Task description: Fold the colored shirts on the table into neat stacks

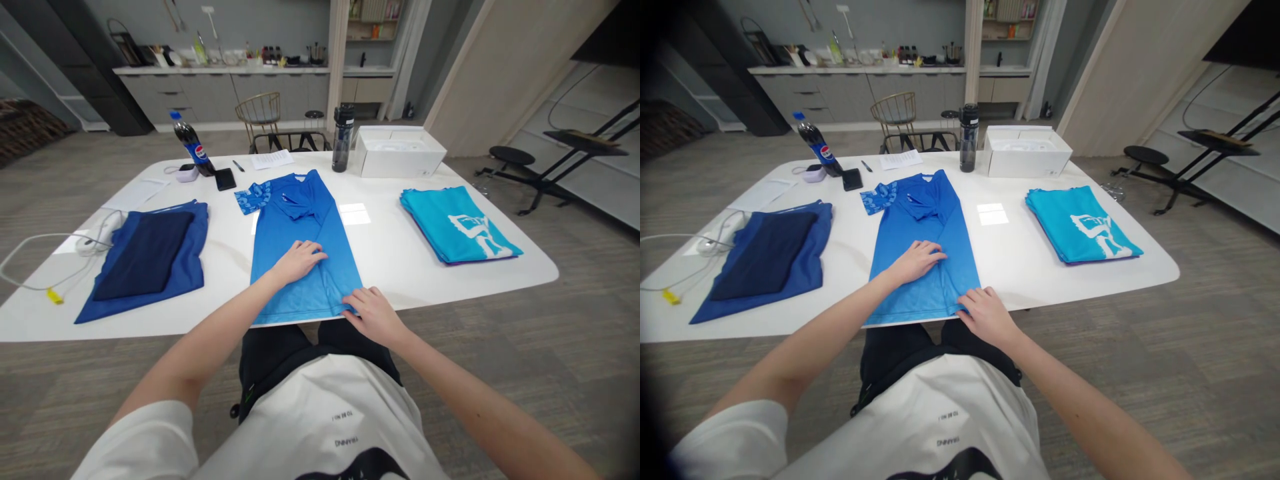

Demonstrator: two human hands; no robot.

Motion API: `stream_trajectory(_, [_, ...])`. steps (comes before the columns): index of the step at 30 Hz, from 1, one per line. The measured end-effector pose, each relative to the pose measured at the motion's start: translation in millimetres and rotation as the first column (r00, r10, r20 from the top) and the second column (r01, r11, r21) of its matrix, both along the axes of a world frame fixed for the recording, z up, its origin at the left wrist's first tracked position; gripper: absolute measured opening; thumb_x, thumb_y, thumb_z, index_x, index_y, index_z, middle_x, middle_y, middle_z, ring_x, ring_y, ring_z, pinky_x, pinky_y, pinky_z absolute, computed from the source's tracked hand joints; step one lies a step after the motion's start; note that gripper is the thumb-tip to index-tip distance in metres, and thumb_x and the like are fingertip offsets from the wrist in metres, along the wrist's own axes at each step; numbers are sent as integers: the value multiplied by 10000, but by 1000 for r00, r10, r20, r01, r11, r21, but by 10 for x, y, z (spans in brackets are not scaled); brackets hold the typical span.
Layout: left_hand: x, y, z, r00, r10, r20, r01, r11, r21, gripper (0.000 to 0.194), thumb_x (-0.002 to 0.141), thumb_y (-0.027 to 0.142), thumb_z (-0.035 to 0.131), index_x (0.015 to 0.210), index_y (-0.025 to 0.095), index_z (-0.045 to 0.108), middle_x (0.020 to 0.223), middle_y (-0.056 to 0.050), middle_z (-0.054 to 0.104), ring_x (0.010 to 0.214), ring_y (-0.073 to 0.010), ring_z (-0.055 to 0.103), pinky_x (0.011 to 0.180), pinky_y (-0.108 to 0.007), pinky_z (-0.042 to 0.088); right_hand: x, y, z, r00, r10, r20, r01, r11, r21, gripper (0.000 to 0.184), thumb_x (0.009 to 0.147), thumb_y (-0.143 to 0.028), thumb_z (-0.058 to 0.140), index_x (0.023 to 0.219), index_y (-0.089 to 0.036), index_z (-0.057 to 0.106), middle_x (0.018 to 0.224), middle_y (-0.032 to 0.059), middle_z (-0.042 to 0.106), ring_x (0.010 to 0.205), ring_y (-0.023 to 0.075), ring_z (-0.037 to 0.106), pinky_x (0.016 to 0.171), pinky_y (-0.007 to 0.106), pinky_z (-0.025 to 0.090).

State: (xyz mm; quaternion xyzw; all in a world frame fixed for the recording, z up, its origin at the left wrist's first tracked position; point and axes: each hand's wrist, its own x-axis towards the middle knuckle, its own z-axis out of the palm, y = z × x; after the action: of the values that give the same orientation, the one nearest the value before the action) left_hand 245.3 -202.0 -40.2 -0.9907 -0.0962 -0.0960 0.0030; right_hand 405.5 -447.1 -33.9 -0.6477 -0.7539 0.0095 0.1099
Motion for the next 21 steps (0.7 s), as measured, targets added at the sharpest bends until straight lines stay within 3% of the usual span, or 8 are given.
stream_trajectory(2, [-17, -97, -28, 998, -66, -11, 66, 998, -5, 333, 1023, 209, 440, 1276, 281, 644, 1310, -86, 613, 1205, -238, 525, 968, -394, 365, -21, -13, -24, 998, -55, -25, 55, 998, 18, 210, 985, -349, 626, 1137, -206, 652, 1017, 81, 684, 978, 250, 586, 837, 376, 349])
stream_trajectory(5, [-17, -145, -29, 993, -121, 1, 121, 991, -48, 285, 1017, 216, 467, 1189, 268, 687, 1292, -79, 631, 1213, -235, 524, 973, -392, 367, -54, -10, -31, 997, -66, -48, 67, 997, 23, 134, 992, -322, 614, 1017, -206, 676, 960, 72, 686, 942, 242, 585, 828, 376, 346])
stream_trajectory(11, [-64, -66, 31, 997, -41, 69, 58, 962, -268, 282, 1042, 281, 426, 1098, 254, 701, 1247, -61, 658, 1190, -206, 558, 994, -377, 394, -107, 31, -18, 990, 22, -143, -7, 994, 108, 211, 1044, -327, 535, 956, -197, 676, 904, 57, 697, 890, 200, 589, 854, 365, 353])
stream_trajectory(14, [-131, -155, 48, 999, -33, 39, 45, 939, -341, 290, 1033, 349, 457, 1199, 266, 681, 1283, -57, 660, 1210, -199, 575, 1048, -387, 392, -84, 39, -16, 981, 51, -186, -45, 998, 38, 244, 1035, -377, 552, 925, -199, 676, 896, 55, 706, 893, 198, 615, 847, 352, 370])
stream_trajectory(17, [-217, -357, 57, 993, -120, 1, 114, 944, -309, 372, 999, 454, 525, 1293, 270, 657, 1369, -87, 637, 1295, -240, 545, 1175, -470, 285, -9, 66, 17, 965, 85, -249, -104, 992, -67, 265, 1052, -389, 513, 956, -209, 682, 878, 37, 718, 829, 180, 645, 813, 330, 400])
stream_trajectory(19, [-259, -474, 70, 986, -164, -13, 153, 943, -294, 413, 979, 500, 549, 1314, 283, 654, 1385, -96, 635, 1314, -258, 539, 1221, -505, 210, 79, 122, 63, 957, 56, -286, -86, 992, -95, 259, 1060, -377, 489, 998, -220, 684, 880, 28, 724, 785, 169, 651, 797, 321, 422])
stream_trajectory(21, [-268, -499, 86, 989, -150, -4, 142, 940, -311, 398, 988, 492, 533, 1314, 299, 656, 1367, -82, 650, 1292, -240, 562, 1230, -482, 214, 202, 229, 114, 956, 14, -292, -46, 994, -103, 246, 1054, -369, 495, 1008, -228, 690, 884, 26, 726, 776, 170, 654, 795, 316, 440])
